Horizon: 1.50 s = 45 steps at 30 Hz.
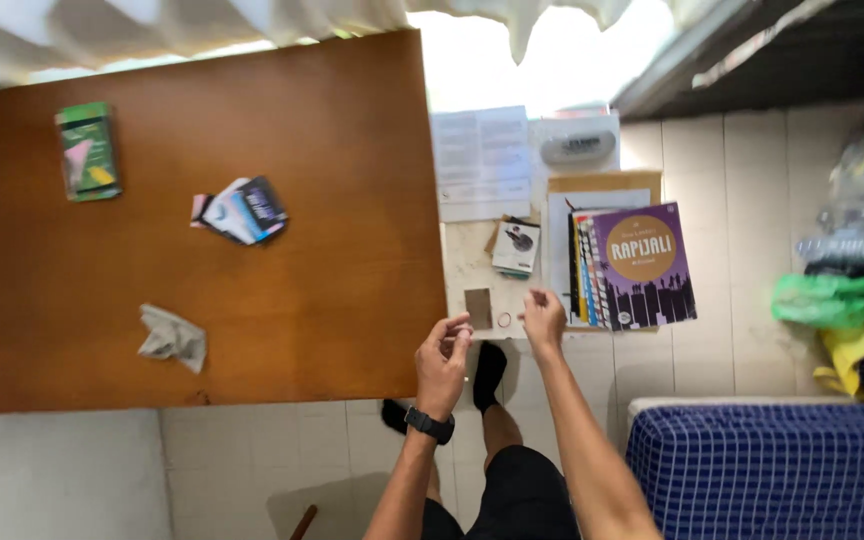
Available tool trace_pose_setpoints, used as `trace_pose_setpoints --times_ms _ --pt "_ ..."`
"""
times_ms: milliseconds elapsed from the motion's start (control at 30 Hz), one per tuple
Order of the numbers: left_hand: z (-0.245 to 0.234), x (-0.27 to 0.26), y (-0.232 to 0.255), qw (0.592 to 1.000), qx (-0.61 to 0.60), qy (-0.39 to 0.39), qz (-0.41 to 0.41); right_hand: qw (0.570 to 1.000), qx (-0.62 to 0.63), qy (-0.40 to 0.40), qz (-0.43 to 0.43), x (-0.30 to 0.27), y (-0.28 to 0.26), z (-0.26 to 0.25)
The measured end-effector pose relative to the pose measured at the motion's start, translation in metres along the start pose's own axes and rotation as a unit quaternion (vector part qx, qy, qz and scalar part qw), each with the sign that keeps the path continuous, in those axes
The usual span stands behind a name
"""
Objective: Sort various cards and small items from a table onto a separate surface.
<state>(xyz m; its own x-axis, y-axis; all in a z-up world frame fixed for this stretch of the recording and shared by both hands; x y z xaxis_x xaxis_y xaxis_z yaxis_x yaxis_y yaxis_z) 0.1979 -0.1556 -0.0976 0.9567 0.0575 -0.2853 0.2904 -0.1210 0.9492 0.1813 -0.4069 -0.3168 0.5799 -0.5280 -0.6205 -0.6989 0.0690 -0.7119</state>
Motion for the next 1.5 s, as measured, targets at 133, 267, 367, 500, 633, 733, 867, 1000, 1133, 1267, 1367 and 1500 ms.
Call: trace_pose_setpoints --times_ms 133,267,367,500,633,733,867,1000,1133,1267,1367,1500 --pt "-0.054 -0.034 0.014 0.997 -0.012 0.014 -0.076 0.989 0.023 -0.037 -0.143 -0.109 -0.064 -0.010" --pt "-0.135 -0.062 0.028 0.998 -0.018 0.038 0.039 0.985 -0.005 -0.065 -0.157 -0.236 -0.120 0.009" --pt "-0.205 -0.084 0.018 0.998 -0.019 0.051 0.036 0.974 -0.032 -0.114 -0.192 -0.322 -0.147 0.055" --pt "-0.306 -0.116 0.024 0.997 0.021 0.071 0.024 0.949 -0.074 -0.188 -0.242 -0.420 -0.167 0.134" --pt "-0.403 -0.126 0.010 0.992 -0.008 0.114 0.055 0.933 -0.119 -0.214 -0.263 -0.485 -0.172 0.213" --pt "-0.456 -0.120 -0.020 0.987 -0.041 0.152 0.022 0.911 -0.158 -0.240 -0.295 -0.520 -0.182 0.267" --pt "-0.498 -0.101 -0.007 0.985 -0.022 0.166 0.028 0.905 -0.185 -0.264 -0.278 -0.535 -0.188 0.324" --pt "-0.525 -0.056 -0.004 0.986 -0.034 0.161 0.030 0.899 -0.196 -0.258 -0.294 -0.528 -0.212 0.371" --pt "-0.550 0.013 -0.008 0.983 -0.016 0.151 0.106 0.911 -0.178 -0.263 -0.263 -0.492 -0.228 0.430" --pt "-0.578 0.081 0.018 0.988 0.055 0.142 0.040 0.917 -0.174 -0.227 -0.278 -0.446 -0.263 0.493" --pt "-0.595 0.147 0.023 0.983 0.095 0.144 0.056 0.923 -0.173 -0.188 -0.289 -0.401 -0.292 0.544" --pt "-0.603 0.241 0.013 0.956 0.202 0.140 0.160 0.924 -0.198 -0.112 -0.307 -0.346 -0.328 0.605"
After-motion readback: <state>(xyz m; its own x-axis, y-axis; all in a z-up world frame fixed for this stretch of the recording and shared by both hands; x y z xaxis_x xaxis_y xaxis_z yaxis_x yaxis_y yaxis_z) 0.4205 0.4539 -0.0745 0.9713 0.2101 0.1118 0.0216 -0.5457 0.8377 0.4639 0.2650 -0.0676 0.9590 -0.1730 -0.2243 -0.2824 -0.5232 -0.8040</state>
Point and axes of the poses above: each hand's wrist, its own x-axis towards the middle knuckle, its own z-axis out of the palm, y = z × x, the point moved 10 cm from there along x, towards the middle knuckle, and after that the axes turned 7 degrees about z, right-handed, at the moved point
